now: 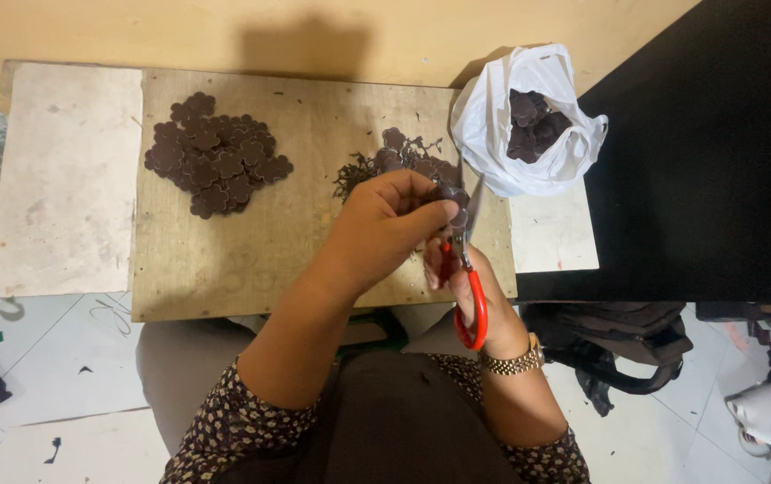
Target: The person uses red-handled scissors to trim the edges of a dark brown, flower-shaped piece of material. They hold the piece in their left hand and cut with their right hand, placing the finished piece onto a pile on the table.
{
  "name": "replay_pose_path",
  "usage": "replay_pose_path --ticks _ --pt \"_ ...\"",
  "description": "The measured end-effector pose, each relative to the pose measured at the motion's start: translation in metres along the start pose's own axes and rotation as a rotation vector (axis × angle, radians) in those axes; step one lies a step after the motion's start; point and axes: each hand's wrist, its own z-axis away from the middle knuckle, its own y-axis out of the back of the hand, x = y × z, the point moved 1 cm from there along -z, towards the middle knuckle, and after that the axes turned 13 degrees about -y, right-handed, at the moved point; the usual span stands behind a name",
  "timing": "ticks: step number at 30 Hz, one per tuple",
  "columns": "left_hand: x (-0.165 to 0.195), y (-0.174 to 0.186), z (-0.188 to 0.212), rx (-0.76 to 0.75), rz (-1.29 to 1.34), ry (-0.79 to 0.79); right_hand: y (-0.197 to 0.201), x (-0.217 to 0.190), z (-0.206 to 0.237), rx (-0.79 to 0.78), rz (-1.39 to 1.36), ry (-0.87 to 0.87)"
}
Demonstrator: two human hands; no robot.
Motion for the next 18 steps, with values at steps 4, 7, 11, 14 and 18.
replay_pose_path --ticks 4,7,11,14,18 --pt "0.0001 -0.0005 0.0031 -0.048 -0.01 0.09 -0.0017 -0.0042 0.0044 -0.004 0.001 -0.017" --pt "-0.0007 -0.0004 0.0024 -0.053 0.028 0.058 -0.0002 -0.0069 0.0027 -0.02 0.051 -0.013" --pt "-0.002 -0.0012 0.0026 -0.039 0.068 0.049 0.0002 -0.0087 0.0028 -0.041 0.007 -0.015" --pt "-0.0024 -0.0028 0.0023 -0.035 0.109 0.069 -0.0006 -0.0089 0.0043 -0.036 -0.03 -0.017" --pt "-0.0031 -0.0033 0.0025 -0.053 0.145 0.092 -0.0025 -0.0054 0.0038 0.002 -0.054 -0.008"
